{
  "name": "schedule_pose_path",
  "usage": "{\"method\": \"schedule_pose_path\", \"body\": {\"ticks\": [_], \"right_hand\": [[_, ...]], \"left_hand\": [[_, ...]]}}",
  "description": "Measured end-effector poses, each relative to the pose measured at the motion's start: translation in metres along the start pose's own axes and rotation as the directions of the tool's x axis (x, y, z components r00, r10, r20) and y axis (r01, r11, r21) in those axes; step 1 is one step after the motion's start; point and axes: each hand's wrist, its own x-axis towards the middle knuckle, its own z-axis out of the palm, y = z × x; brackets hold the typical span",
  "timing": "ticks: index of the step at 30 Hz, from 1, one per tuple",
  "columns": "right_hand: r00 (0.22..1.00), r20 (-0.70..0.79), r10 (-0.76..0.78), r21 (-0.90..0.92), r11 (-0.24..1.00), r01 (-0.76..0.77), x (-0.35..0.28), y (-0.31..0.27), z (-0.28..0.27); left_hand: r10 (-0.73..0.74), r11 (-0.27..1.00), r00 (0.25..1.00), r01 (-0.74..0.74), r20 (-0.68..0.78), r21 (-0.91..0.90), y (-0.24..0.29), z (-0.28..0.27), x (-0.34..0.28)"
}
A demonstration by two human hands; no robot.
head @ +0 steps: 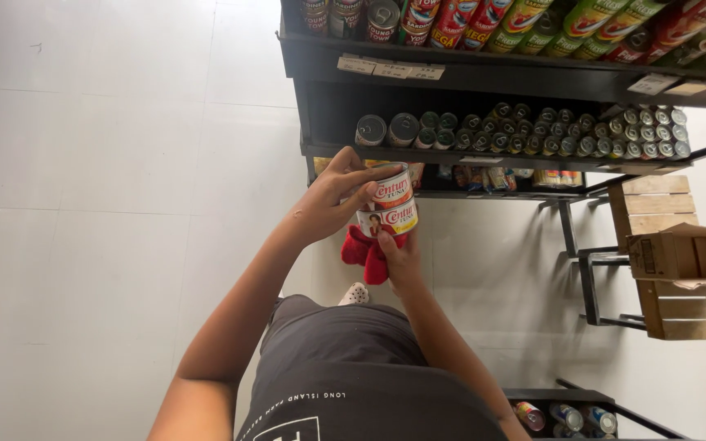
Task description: Stocking canned goods from a cardboard box onto grocery store shelves and wiping them with a cloth.
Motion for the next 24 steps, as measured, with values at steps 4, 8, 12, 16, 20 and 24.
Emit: {"method": "schedule_pose_path", "body": {"ticks": [4, 8, 12, 16, 20, 24], "right_hand": [[0.997, 0.034, 0.067, 0.079, 0.994, -0.070, 0.001, -0.003, -0.010], [0.990, 0.080, 0.119, 0.159, 0.979, -0.131, 0.002, -0.002, -0.018], [0.985, 0.112, 0.132, 0.187, 0.971, -0.151, 0.003, -0.013, -0.015], [0.964, 0.132, 0.233, 0.202, 0.945, -0.256, 0.007, 0.001, -0.031], [0.945, 0.093, 0.315, 0.099, 0.941, -0.323, 0.007, -0.005, -0.027], [0.918, 0.080, 0.388, 0.040, 0.919, -0.392, 0.008, -0.024, -0.017]], "left_hand": [[-0.086, 0.994, 0.995, 0.090, 0.053, -0.063, 0.001, 0.000, -0.003], [-0.200, 0.978, 0.973, 0.206, 0.112, -0.045, 0.058, -0.009, 0.002], [-0.232, 0.973, 0.967, 0.228, 0.104, 0.041, 0.039, -0.003, -0.003], [-0.256, 0.943, 0.962, 0.226, 0.099, 0.242, 0.054, -0.006, -0.007], [-0.339, 0.830, 0.935, 0.245, 0.103, 0.502, 0.066, -0.007, -0.006], [-0.381, 0.782, 0.921, 0.271, 0.086, 0.561, 0.038, 0.000, -0.009]]}}
